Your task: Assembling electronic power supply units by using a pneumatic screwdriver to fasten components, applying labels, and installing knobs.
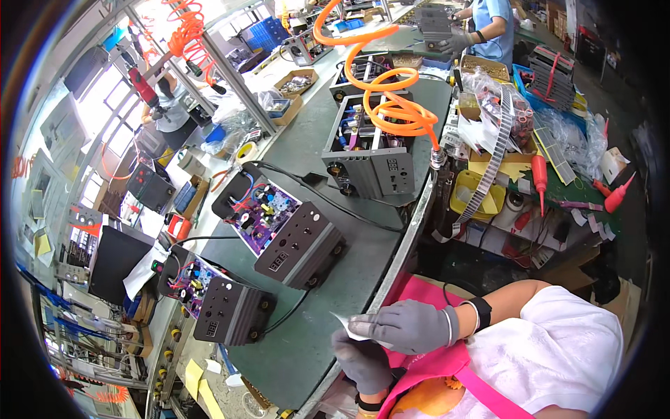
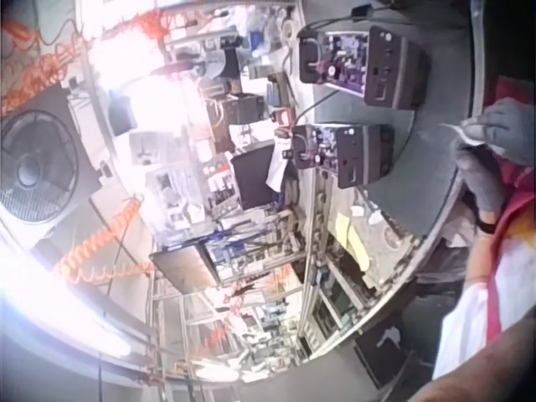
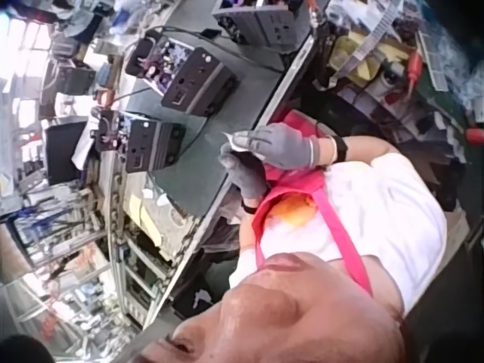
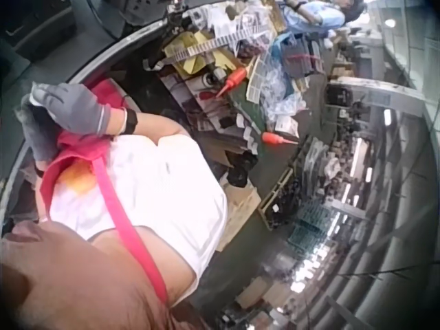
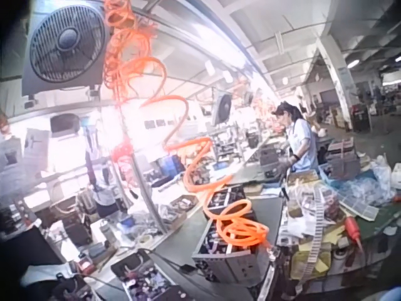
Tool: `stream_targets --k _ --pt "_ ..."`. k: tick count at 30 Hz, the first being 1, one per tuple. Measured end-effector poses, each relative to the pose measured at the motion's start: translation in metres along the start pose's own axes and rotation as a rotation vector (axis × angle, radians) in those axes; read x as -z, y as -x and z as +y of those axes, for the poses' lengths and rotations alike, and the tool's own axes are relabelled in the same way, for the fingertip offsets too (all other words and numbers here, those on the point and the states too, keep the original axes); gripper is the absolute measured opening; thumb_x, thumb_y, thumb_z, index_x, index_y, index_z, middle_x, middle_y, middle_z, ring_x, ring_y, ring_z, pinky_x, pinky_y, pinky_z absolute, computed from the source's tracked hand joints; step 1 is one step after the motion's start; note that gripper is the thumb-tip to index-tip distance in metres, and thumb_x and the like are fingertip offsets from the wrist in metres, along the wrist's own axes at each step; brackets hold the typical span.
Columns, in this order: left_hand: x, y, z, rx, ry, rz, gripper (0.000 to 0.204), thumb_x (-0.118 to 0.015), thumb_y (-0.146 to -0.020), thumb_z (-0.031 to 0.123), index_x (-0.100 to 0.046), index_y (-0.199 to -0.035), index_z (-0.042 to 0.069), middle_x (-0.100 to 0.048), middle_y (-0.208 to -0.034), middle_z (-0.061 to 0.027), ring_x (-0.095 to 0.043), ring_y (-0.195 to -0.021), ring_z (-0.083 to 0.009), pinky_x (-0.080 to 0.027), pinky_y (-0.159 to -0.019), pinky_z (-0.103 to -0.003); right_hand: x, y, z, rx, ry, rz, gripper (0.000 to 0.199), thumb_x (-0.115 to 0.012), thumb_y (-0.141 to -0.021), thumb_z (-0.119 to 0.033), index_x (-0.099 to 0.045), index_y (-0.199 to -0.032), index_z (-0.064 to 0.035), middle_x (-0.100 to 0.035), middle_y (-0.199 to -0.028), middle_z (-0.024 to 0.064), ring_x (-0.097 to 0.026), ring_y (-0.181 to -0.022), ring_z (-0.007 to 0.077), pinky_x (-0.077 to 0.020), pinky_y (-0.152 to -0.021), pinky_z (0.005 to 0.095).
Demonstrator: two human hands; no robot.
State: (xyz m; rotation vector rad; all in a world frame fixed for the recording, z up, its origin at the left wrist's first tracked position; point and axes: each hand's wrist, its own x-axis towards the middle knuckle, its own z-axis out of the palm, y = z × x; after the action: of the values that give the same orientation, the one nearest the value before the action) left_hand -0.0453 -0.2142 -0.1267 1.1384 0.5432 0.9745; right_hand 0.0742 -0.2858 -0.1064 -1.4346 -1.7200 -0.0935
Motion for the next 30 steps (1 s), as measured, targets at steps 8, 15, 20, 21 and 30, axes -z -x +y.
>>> stream_targets --k 8,15,20,21,30 --pt "-0.002 0.001 0.0 0.076 0.07 -0.031 0.04 -0.048 -0.094 0.048 -0.047 -0.1 0.008 -0.054 -0.093 -0.0033 -0.052 -0.087 -0.013 -0.045 -0.078 -0.03 -0.001 -0.004 0.003 0.009 0.043 0.0 0.05 -0.059 -0.081 -0.007 -0.048 -0.13 -0.0028 -0.062 -0.113 0.0148 -0.067 -0.088 0.027 -0.0569 -0.066 0.0326" --pt "0.007 -0.001 0.0 0.158 0.245 -0.13 0.022 -0.053 -0.095 0.026 -0.047 -0.104 0.006 -0.056 -0.101 -0.0044 -0.053 -0.095 -0.0135 -0.046 -0.082 -0.032 0.009 -0.009 0.003 0.0 0.09 -0.076 0.047 -0.055 -0.081 -0.013 -0.052 -0.126 -0.0012 -0.063 -0.11 0.0152 -0.065 -0.078 0.0243 -0.0543 -0.066 0.0338" --pt "0.015 -0.005 0.014 0.252 0.132 -0.113 0.018 -0.055 -0.09 0.019 -0.051 -0.1 0.004 -0.054 -0.102 -0.0062 -0.053 -0.091 -0.0147 -0.043 -0.084 -0.029 0.008 -0.006 0.004 0.019 0.184 -0.135 0.042 -0.056 -0.084 -0.014 -0.054 -0.124 -0.0022 -0.064 -0.107 0.0145 -0.065 -0.08 0.0262 -0.0532 -0.068 0.0371" --pt "0.016 -0.007 0.016 0.177 -0.046 -0.105 0.018 -0.056 -0.088 0.019 -0.053 -0.095 0.003 -0.054 -0.102 -0.007 -0.052 -0.091 -0.0148 -0.042 -0.084 -0.028 0.006 -0.006 0.005 -0.027 0.058 -0.081 0.039 -0.058 -0.085 -0.015 -0.056 -0.121 -0.0025 -0.064 -0.105 0.0142 -0.065 -0.08 0.0266 -0.0529 -0.068 0.0371" --pt "0.013 -0.007 0.02 -0.029 -0.341 -0.113 0.013 -0.06 -0.079 0.013 -0.06 -0.082 -0.001 -0.054 -0.103 -0.0117 -0.046 -0.099 -0.0218 -0.036 -0.089 -0.033 -0.001 -0.007 0.025 -0.147 -0.389 0.04 0.025 -0.064 -0.084 -0.015 -0.061 -0.104 0.0001 -0.065 -0.092 0.0153 -0.064 -0.08 0.0313 -0.0523 -0.07 0.0364"
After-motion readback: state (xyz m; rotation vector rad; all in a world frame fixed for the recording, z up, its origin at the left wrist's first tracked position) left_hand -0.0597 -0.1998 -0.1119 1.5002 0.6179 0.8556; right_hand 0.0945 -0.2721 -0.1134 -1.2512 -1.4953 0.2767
